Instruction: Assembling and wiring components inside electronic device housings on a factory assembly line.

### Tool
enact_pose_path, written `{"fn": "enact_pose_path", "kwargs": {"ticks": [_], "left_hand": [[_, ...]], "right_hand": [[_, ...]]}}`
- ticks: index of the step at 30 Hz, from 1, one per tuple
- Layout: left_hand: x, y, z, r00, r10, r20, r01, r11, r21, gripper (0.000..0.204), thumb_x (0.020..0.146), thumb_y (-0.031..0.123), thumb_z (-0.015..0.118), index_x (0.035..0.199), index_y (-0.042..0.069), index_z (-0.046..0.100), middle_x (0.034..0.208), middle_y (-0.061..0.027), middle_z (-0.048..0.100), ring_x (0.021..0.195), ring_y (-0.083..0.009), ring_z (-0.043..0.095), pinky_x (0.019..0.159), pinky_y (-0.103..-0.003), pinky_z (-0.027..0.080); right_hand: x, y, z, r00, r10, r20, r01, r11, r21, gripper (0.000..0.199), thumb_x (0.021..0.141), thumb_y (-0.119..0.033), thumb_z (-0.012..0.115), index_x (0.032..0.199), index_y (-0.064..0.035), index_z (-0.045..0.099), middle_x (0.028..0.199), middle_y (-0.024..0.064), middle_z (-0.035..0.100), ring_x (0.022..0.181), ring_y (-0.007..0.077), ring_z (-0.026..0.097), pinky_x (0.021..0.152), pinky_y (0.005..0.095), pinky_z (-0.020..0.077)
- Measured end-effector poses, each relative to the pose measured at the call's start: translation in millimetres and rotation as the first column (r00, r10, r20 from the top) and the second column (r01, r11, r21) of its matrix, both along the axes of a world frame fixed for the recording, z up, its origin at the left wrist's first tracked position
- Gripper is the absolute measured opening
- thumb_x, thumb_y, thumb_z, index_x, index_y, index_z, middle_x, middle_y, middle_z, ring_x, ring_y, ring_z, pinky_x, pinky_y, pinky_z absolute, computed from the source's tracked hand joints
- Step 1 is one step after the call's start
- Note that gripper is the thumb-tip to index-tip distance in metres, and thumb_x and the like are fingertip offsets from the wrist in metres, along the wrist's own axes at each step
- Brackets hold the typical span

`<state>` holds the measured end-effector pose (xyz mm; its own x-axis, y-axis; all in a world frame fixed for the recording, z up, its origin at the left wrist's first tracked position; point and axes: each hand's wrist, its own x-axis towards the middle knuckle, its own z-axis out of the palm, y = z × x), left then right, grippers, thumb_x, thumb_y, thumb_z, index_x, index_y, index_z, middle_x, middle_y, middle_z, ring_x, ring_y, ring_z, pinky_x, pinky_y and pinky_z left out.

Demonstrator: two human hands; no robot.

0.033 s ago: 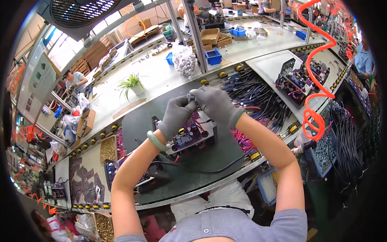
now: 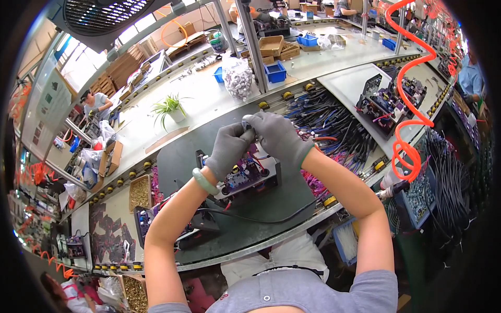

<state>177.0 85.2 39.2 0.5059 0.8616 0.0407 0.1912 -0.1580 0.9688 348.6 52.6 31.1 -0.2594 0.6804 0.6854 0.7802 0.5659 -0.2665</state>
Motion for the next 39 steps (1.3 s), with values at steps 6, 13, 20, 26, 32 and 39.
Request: {"fn": "enact_pose_path", "kwargs": {"ticks": [6,13,20,26,32,39], "left_hand": [[-3.0,15.9,-5.2,0.882,-0.009,-0.471,0.134,0.963,0.233,0.027,0.09,0.027,0.065,0.091,0.001,0.073,0.079,-0.0102,0.07,0.07,-0.0194,0.067,0.062,-0.035,0.053],[24.7,31.5,6.0,0.386,0.147,-0.911,0.325,0.902,0.284,0.026,0.083,0.032,0.064,0.099,0.014,0.075,0.092,-0.0139,0.073,0.088,-0.0327,0.071,0.08,-0.041,0.056],[25.2,25.6,-3.4,0.409,0.162,-0.898,0.334,0.889,0.312,0.024,0.084,0.03,0.063,0.094,0.012,0.075,0.089,-0.0145,0.073,0.087,-0.0332,0.071,0.078,-0.044,0.055],[15.9,16.7,-2.4,0.464,0.173,-0.869,0.33,0.876,0.351,0.022,0.086,0.027,0.06,0.094,0.013,0.075,0.089,-0.0134,0.072,0.087,-0.033,0.071,0.078,-0.044,0.056],[10.4,19.2,-20.2,0.577,0.236,-0.782,0.361,0.785,0.503,0.017,0.085,0.025,0.062,0.087,0.012,0.073,0.086,-0.012,0.071,0.081,-0.0327,0.07,0.072,-0.045,0.056],[16.5,29.1,-37.9,0.606,0.301,-0.737,0.429,0.657,0.62,0.013,0.084,0.021,0.063,0.083,0.01,0.069,0.085,-0.0125,0.07,0.078,-0.0325,0.071,0.067,-0.045,0.056]], "right_hand": [[11.6,7.8,-12.0,0.997,-0.058,-0.044,0.046,0.97,-0.24,0.036,0.086,-0.01,0.06,0.121,-0.0077,0.06,0.1,0.0184,0.068,0.093,0.0389,0.066,0.083,0.0462,0.0531],[18.8,29.0,-49.0,0.985,-0.151,-0.079,0.065,0.765,-0.641,0.029,0.092,-0.022,0.053,0.114,-0.0049,0.059,0.098,0.0239,0.068,0.095,0.0413,0.065,0.084,0.0486,0.0511],[17.5,25.9,-49.9,0.979,-0.121,-0.161,0.007,0.819,-0.574,0.021,0.091,-0.021,0.055,0.104,-0.0048,0.059,0.088,0.0222,0.067,0.087,0.0419,0.065,0.078,0.0498,0.0507],[20.8,23.1,-49.7,0.975,-0.13,-0.179,-0.001,0.808,-0.589,0.023,0.091,-0.023,0.058,0.104,-0.0046,0.06,0.083,0.0206,0.067,0.082,0.0405,0.066,0.074,0.0497,0.0509],[17.8,22.0,-49.0,0.965,-0.191,-0.178,0.032,0.764,-0.645,0.023,0.089,-0.012,0.056,0.109,-0.0036,0.06,0.083,0.0199,0.064,0.076,0.0351,0.064,0.071,0.0419,0.0501],[11.0,20.5,-44.3,0.958,-0.175,-0.227,0.018,0.827,-0.562,0.018,0.089,-0.011,0.057,0.105,-0.0028,0.061,0.082,0.0209,0.063,0.077,0.0365,0.064,0.071,0.0432,0.0496]]}}
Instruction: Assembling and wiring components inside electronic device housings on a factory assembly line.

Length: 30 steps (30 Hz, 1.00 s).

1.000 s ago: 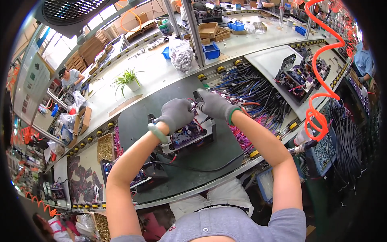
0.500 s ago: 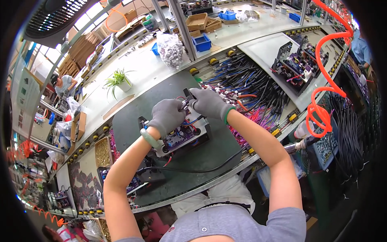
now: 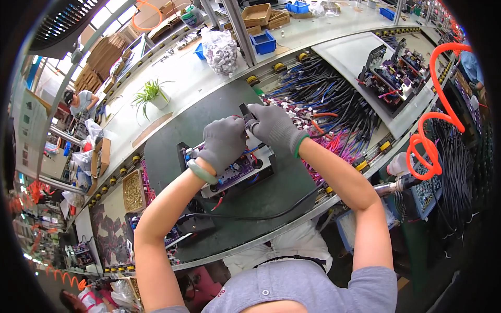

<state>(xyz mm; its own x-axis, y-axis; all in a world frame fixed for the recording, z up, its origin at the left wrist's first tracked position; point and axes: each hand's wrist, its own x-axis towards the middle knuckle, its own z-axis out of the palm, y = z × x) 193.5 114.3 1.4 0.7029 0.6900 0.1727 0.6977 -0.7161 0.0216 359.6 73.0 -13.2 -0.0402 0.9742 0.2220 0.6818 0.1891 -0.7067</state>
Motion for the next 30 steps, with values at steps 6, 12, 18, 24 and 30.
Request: {"fn": "enact_pose_path", "kwargs": {"ticks": [6,12,18,24,30], "left_hand": [[-6.1,-17.3,16.2,0.998,0.054,-0.04,-0.057,0.995,-0.076,0.019,0.09,0.023,0.057,0.09,0.006,0.066,0.086,-0.0155,0.069,0.082,-0.0353,0.069,0.073,-0.048,0.055],[-15.6,-14.8,33.1,0.994,0.03,0.108,-0.008,0.98,-0.201,0.025,0.093,0.024,0.056,0.099,0.002,0.067,0.091,-0.0184,0.07,0.086,-0.0368,0.07,0.078,-0.046,0.056],[-27.3,-7.4,16.7,0.783,0.25,0.57,0.166,0.799,-0.578,0.02,0.086,0.017,0.068,0.097,0.0,0.071,0.079,-0.0142,0.071,0.07,-0.0215,0.068,0.067,-0.035,0.053],[-21.3,-11.2,22.3,0.935,0.137,0.328,-0.02,0.942,-0.336,0.021,0.084,0.021,0.069,0.092,0.002,0.073,0.088,-0.0173,0.072,0.076,-0.0258,0.072,0.07,-0.035,0.055],[-32.3,0.5,6.5,0.849,0.247,0.467,0.039,0.853,-0.521,0.02,0.088,0.016,0.066,0.099,0.001,0.072,0.085,-0.0173,0.072,0.072,-0.0199,0.07,0.07,-0.033,0.054]], "right_hand": [[5.8,-10.5,-0.3,1.0,-0.018,-0.005,0.018,0.988,0.155,0.023,0.09,-0.018,0.066,0.109,-0.0062,0.067,0.086,0.0177,0.066,0.084,0.0357,0.065,0.075,0.0414,0.0516],[-1.5,-21.3,29.7,0.986,0.064,0.154,-0.128,0.883,0.452,0.012,0.081,-0.02,0.073,0.09,-0.0108,0.072,0.085,0.0078,0.066,0.083,0.029,0.064,0.074,0.0403,0.0513],[3.7,-9.9,6.4,0.992,0.111,0.067,-0.129,0.865,0.485,0.012,0.078,-0.013,0.077,0.088,-0.0087,0.071,0.084,0.0078,0.064,0.083,0.0279,0.063,0.075,0.0395,0.0502],[4.9,-6.3,-10.9,0.97,-0.027,-0.24,0.073,0.98,0.186,0.043,0.082,-0.005,0.069,0.123,-0.001,0.058,0.105,0.0179,0.063,0.099,0.0306,0.064,0.088,0.0399,0.0519],[-1.4,-3.7,-4.0,0.994,0.102,-0.026,-0.077,0.869,0.489,0.025,0.081,-0.008,0.071,0.106,-0.0106,0.069,0.102,0.0095,0.066,0.097,0.0306,0.064,0.086,0.0406,0.052]]}}
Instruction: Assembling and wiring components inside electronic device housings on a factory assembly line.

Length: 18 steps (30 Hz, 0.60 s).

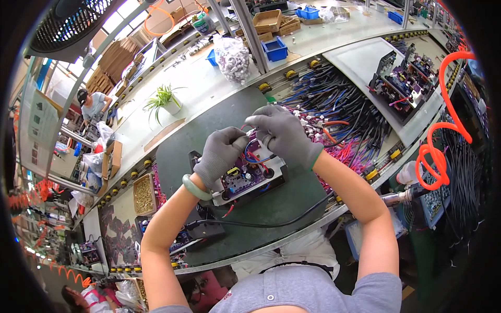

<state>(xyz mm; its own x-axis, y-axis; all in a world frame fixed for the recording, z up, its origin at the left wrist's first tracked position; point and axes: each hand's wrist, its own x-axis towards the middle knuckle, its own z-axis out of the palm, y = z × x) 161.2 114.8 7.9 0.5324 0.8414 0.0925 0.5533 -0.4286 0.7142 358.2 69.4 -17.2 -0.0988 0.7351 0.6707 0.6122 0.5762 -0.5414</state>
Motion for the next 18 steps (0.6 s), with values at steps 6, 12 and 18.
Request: {"fn": "enact_pose_path", "kwargs": {"ticks": [6,12,18], "left_hand": [[3.0,-5.1,2.2,0.996,-0.089,-0.003,0.089,0.99,0.105,0.023,0.09,0.017,0.065,0.105,0.0,0.07,0.083,-0.0169,0.071,0.074,-0.0174,0.068,0.071,-0.032,0.054],[10.1,-14.1,9.9,0.996,-0.069,-0.064,0.079,0.983,0.164,0.021,0.088,0.02,0.065,0.1,0.005,0.071,0.088,-0.017,0.071,0.075,-0.0257,0.071,0.069,-0.036,0.055],[15.3,-16.5,2.1,0.891,0.106,-0.441,0.142,0.858,0.494,0.02,0.089,0.025,0.06,0.08,0.008,0.062,0.078,-0.0121,0.066,0.07,-0.0349,0.067,0.063,-0.048,0.053]], "right_hand": [[4.2,-6.7,13.1,0.981,0.017,0.195,-0.022,0.999,0.023,0.012,0.081,-0.015,0.075,0.091,-0.0105,0.069,0.096,0.0043,0.065,0.098,0.0269,0.062,0.087,0.0412,0.0488],[5.3,-2.0,-1.6,0.997,0.006,0.078,-0.004,0.999,-0.034,0.011,0.086,-0.011,0.068,0.095,-0.0069,0.066,0.098,0.0098,0.064,0.098,0.0312,0.063,0.083,0.0409,0.0514],[4.5,0.9,-3.8,0.991,-0.105,-0.078,0.065,0.914,-0.402,0.025,0.091,-0.009,0.059,0.115,-0.0025,0.06,0.098,0.0199,0.065,0.088,0.0379,0.065,0.075,0.0424,0.0519]]}}
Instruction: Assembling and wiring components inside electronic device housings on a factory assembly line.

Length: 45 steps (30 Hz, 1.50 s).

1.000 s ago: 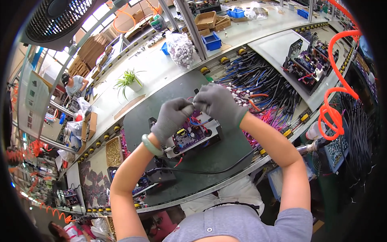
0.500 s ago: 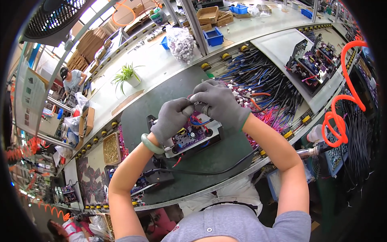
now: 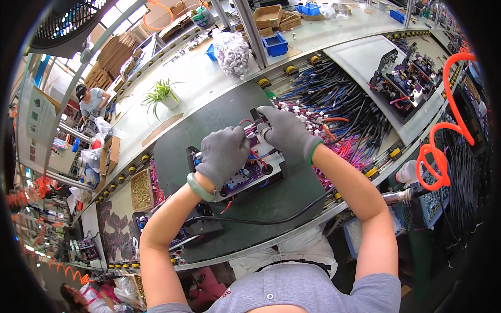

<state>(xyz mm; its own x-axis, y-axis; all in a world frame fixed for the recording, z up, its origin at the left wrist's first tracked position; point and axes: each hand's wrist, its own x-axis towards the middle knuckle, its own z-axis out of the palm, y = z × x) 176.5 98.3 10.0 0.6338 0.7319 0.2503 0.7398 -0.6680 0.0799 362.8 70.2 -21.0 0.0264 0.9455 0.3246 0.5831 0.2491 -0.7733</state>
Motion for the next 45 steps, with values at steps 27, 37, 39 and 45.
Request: {"fn": "enact_pose_path", "kwargs": {"ticks": [27,37,39,45], "left_hand": [[-29.6,4.9,31.6,0.999,0.009,0.053,0.011,0.926,-0.378,0.021,0.09,0.021,0.056,0.095,0.002,0.065,0.09,-0.0191,0.069,0.086,-0.0404,0.067,0.075,-0.046,0.053],[-428.9,-122.1,-2.4,0.56,0.782,0.272,-0.701,0.623,-0.347,0.03,0.089,0.013,0.064,0.115,0.001,0.065,0.095,-0.0108,0.072,0.085,-0.0175,0.067,0.08,-0.032,0.054],[-412.1,-167.0,-41.0,0.614,0.768,0.181,-0.547,0.58,-0.604,0.048,0.084,0.016,0.069,0.129,0.002,0.057,0.118,-0.0143,0.068,0.105,-0.0281,0.065,0.092,-0.037,0.051],[-328.4,-152.3,-134.6,0.589,0.775,0.228,-0.371,0.51,-0.776,0.063,0.086,0.02,0.071,0.141,0.006,0.044,0.135,-0.0143,0.055,0.118,-0.0258,0.057,0.105,-0.041,0.043]], "right_hand": [[0.2,4.9,-14.7,0.999,-0.017,-0.037,0.019,0.998,0.06,0.031,0.09,-0.012,0.059,0.12,-0.003,0.064,0.096,0.0232,0.069,0.09,0.035,0.07,0.079,0.0379,0.0535],[11.9,0.2,-23.7,0.994,-0.107,-0.003,0.104,0.953,0.286,0.029,0.095,-0.01,0.06,0.122,0.0001,0.063,0.109,0.0149,0.071,0.098,0.0171,0.065,0.087,0.0315,0.051],[-15.4,-19.6,-6.9,0.995,-0.077,0.063,0.045,0.914,0.402,0.03,0.096,-0.009,0.059,0.124,0.0008,0.062,0.117,0.0164,0.068,0.108,0.0242,0.065,0.094,0.0355,0.0495],[-70.2,-95.4,-35.2,0.622,0.003,0.783,-0.289,0.93,0.227,0.045,0.094,-0.021,0.057,0.137,-0.0067,0.052,0.135,0.0142,0.057,0.137,0.0388,0.044,0.111,0.0538,0.0316]]}}
